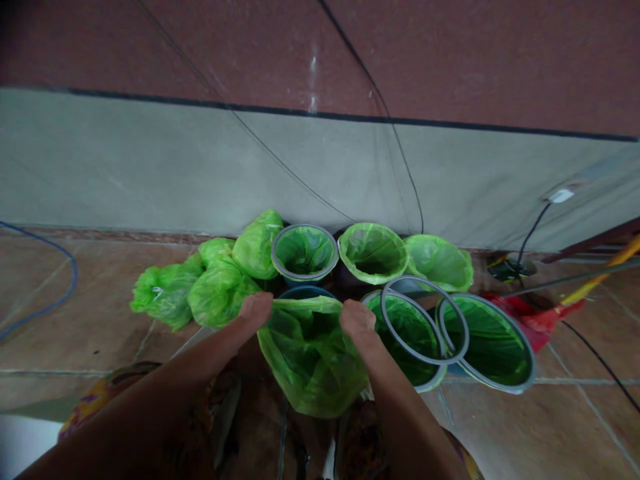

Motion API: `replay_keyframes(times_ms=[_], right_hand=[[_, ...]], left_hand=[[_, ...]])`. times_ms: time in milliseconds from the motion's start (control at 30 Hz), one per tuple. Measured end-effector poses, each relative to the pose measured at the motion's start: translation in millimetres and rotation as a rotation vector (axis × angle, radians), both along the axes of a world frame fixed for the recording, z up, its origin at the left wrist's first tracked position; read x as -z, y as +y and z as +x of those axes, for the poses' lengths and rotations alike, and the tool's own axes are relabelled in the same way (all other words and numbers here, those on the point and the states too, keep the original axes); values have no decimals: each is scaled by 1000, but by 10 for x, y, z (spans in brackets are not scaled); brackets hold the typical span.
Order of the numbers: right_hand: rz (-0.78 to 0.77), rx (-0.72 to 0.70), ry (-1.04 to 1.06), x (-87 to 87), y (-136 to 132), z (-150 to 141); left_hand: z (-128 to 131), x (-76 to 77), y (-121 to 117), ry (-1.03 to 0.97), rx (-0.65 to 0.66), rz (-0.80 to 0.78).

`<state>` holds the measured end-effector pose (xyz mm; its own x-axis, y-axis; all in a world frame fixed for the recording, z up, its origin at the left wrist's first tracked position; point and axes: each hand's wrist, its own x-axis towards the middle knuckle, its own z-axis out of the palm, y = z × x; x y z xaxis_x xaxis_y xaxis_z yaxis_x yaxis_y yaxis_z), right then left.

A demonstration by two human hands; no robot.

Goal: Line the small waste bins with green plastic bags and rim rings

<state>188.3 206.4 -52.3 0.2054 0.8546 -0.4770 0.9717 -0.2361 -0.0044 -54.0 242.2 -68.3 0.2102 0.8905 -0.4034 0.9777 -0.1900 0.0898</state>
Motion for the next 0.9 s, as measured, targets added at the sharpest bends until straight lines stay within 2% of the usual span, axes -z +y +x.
replay_keyframes(times_ms=[167,267,400,567,667,767,900], right_hand=[[-28,85,-18,-53,17,44],[57,101,-34,-72,8,-27],[262,-91,15,-50,-12,-148],[312,-349,193,24,-57,-299],[307,-452,244,42,-74,-386],[290,-457,209,32,-70,-432],[290,-363,116,-7,-50,-404]], left_hand=[[7,20,-5,-8,25,29],[78,13,-43,-34,70,41],[171,-9,-102,-57,142,64],[239,-32,-173,-114,241,113],[278,-47,-215,-148,274,122],[305,-53,-242,-153,304,119],[283,-32,-222,-126,277,59]])
